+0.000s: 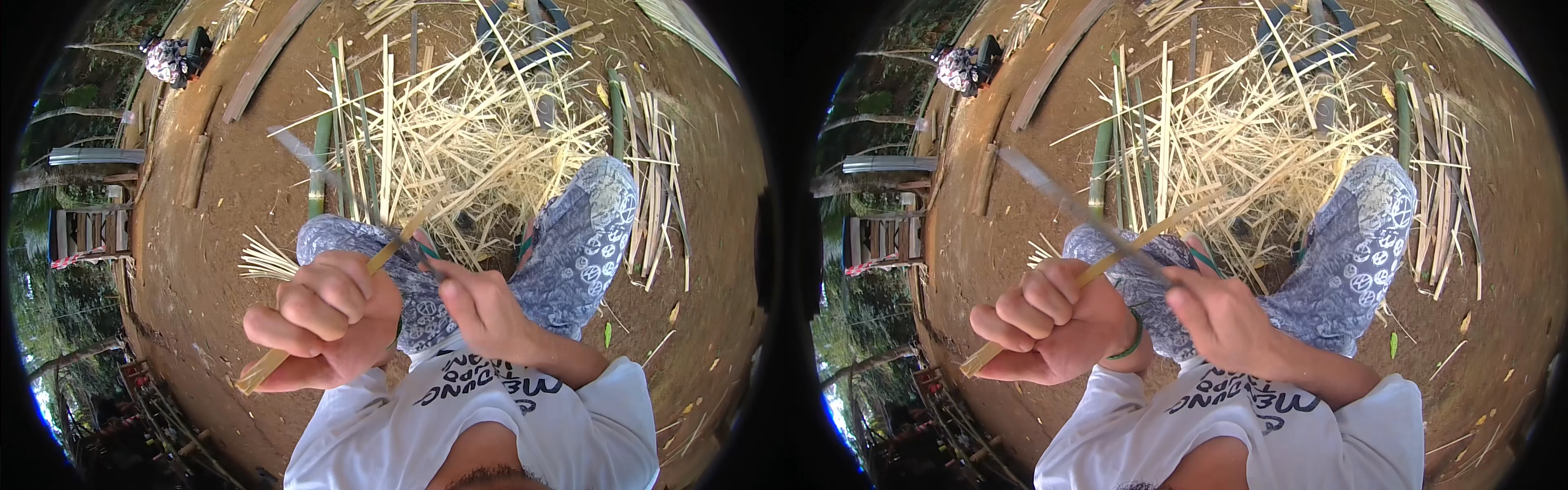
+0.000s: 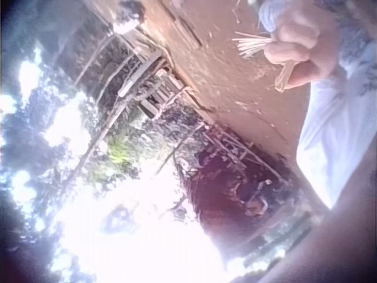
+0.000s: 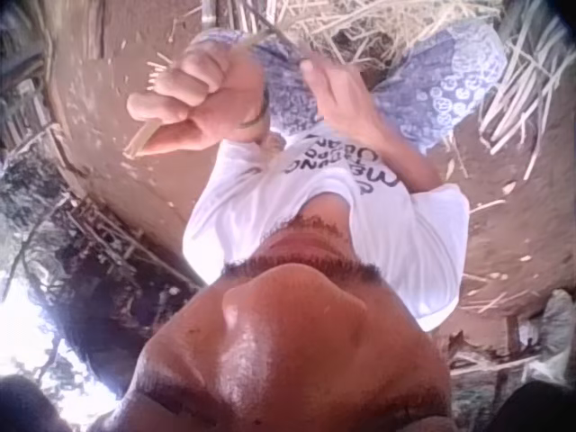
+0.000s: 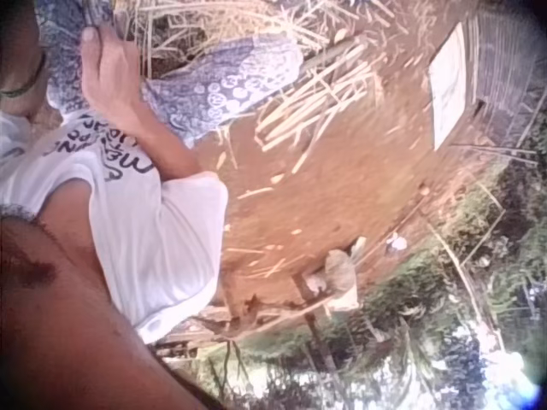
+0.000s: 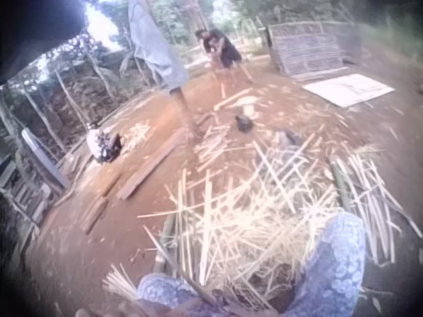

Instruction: The person sits on the ground and uses a large knife to split long bamboo stalks into thin strips. They hold the stalks vertically and strike them with the knife to separate the fibers, then gather the resulting strips into a pile.

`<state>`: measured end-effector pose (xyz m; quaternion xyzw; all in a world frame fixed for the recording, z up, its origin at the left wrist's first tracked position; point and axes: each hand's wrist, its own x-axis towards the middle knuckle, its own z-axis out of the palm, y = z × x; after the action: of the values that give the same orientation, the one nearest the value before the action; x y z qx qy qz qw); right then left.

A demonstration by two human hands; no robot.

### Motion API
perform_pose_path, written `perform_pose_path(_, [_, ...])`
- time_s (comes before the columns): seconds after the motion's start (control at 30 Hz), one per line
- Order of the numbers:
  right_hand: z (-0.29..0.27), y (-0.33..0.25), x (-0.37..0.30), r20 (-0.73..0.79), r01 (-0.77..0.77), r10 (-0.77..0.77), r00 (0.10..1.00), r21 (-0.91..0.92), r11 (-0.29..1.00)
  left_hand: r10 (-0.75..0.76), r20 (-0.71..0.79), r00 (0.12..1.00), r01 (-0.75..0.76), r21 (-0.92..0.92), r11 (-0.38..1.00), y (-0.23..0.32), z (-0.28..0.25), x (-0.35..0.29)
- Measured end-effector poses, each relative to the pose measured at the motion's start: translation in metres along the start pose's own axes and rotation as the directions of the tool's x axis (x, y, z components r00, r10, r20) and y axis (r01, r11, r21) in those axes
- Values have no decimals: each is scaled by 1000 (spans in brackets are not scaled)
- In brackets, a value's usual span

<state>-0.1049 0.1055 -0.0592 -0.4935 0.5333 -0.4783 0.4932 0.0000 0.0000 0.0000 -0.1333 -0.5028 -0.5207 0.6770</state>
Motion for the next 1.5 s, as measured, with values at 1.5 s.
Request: perform_pose_path(1.5, [11, 67, 21, -154, 40, -60, 986, -134, 990, -20, -3, 1000, 20, 51, 998, -14, -21, -36])
